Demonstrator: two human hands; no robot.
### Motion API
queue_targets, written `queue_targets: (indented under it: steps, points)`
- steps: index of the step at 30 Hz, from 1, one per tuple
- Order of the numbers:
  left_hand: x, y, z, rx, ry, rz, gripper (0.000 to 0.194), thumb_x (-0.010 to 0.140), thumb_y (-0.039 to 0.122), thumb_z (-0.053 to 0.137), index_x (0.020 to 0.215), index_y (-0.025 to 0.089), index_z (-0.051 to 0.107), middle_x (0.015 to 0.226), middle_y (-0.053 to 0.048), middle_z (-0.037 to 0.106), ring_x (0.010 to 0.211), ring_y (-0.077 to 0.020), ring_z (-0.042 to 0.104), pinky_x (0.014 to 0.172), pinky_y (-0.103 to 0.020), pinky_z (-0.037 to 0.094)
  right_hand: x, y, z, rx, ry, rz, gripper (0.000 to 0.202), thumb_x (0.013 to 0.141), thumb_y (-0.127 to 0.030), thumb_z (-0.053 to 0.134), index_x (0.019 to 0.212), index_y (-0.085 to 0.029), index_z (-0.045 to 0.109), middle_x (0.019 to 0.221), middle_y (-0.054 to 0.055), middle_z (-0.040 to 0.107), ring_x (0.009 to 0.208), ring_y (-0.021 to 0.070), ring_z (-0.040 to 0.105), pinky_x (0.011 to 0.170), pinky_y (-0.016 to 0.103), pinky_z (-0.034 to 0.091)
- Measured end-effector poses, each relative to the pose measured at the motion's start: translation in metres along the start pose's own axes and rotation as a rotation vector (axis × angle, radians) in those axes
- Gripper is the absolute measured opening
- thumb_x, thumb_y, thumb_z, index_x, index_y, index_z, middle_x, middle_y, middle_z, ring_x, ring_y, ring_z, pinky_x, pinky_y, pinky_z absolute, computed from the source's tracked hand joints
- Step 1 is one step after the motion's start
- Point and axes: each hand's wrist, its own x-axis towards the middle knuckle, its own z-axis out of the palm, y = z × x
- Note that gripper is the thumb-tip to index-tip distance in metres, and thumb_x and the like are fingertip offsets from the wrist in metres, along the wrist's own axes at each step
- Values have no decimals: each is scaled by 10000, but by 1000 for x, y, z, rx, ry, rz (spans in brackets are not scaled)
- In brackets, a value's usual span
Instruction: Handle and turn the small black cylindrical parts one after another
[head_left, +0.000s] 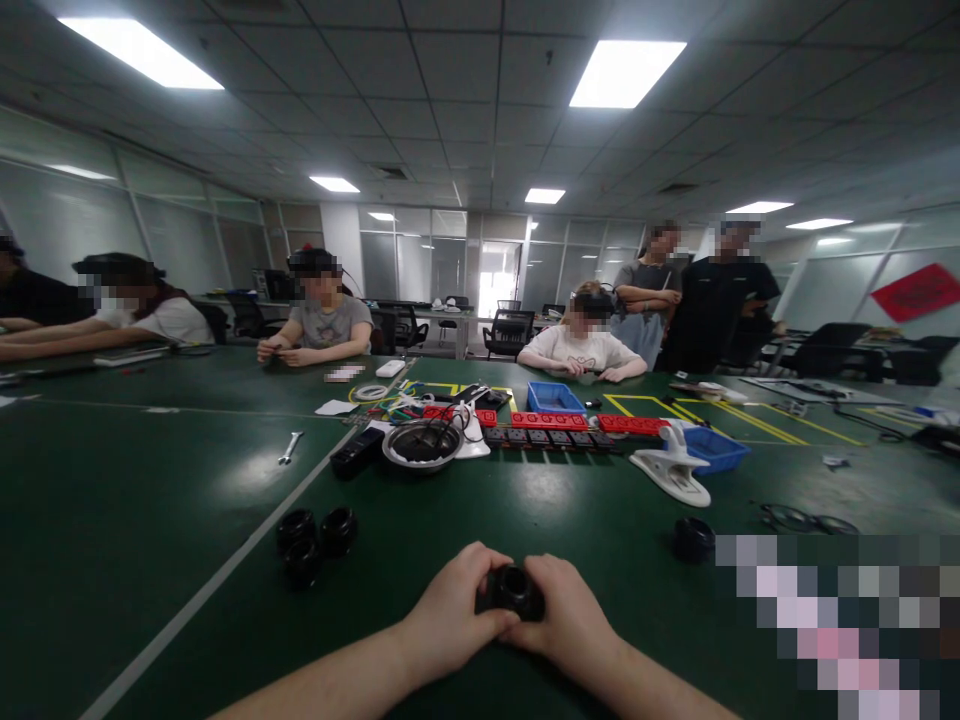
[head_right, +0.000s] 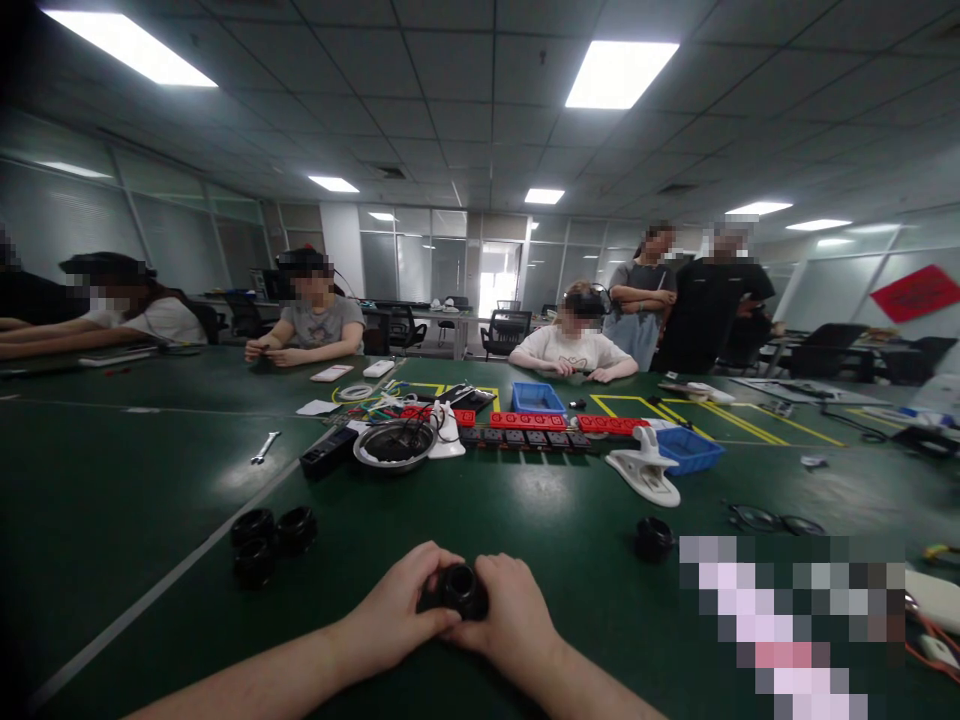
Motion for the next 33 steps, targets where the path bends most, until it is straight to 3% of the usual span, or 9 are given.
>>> queue_targets:
  steps: [4,8,11,14,19,22,26,30,33]
  points:
    - [1,3,2,38,82,-40,344,634,145,643,961,189,544,866,3,505,777,-163,477,700,-254,376,-1,-4,1,-80,59,-44,403,579,-490,687,774,-164,553,791,34,572,750,209,483,703,327,320]
    - [1,5,-3,25,2,17,331,658,147,630,973,202,548,890,1,507,802,-162,475,698,-243,378,0,5,-9,156,-88,-153,496,566,-383,733,995,-203,558,922,24,562,847,212,487,740,309,341]
    - [-1,6,-8,20,-67,54,338,668,144,624,991,211,546,895,5,497,801,-155,476,693,-234,379,3,14,-18,292,-210,-238,401,598,-297,727,966,-209,595,879,2,568,837,196,483,746,293,346]
    - [-3,6,-8,38,-72,68,344,661,157,637,988,213,548,893,7,495,806,-158,476,690,-233,374,5,19,-21,377,-261,-231,339,586,-278,742,890,-189,621,822,-12,555,816,184,479,720,270,351]
    - [-5,6,1,27,-5,15,318,652,185,649,955,204,555,884,3,505,805,-165,481,692,-241,376,3,17,-8,296,-151,-49,381,483,-293,793,755,-148,569,760,-11,511,715,159,469,589,229,330]
    - [-4,6,5,29,61,-48,313,648,168,638,947,195,551,881,-1,511,796,-168,486,705,-253,380,1,9,1,128,-31,-17,380,515,-391,754,692,-161,508,702,-12,512,648,152,451,555,238,299]
    - [-4,7,6,32,104,-60,319,644,137,620,950,188,545,908,-12,528,821,-176,493,744,-271,386,-2,0,2,-26,65,-49,368,577,-464,689,704,-169,511,723,13,551,681,183,464,635,294,313]
    - [-4,2,3,50,89,36,431,634,167,658,1043,206,526,1050,-37,527,978,-212,461,872,-313,358,-1,2,-8,149,-35,-154,481,560,-409,723,944,-177,549,908,42,568,825,220,486,731,324,344]
    - [-2,-2,0,77,105,75,582,618,242,712,1154,219,487,1155,-62,490,1059,-239,421,932,-348,326,2,10,-17,303,-175,-185,480,577,-318,722,1003,-173,557,943,43,566,872,223,486,776,329,359]
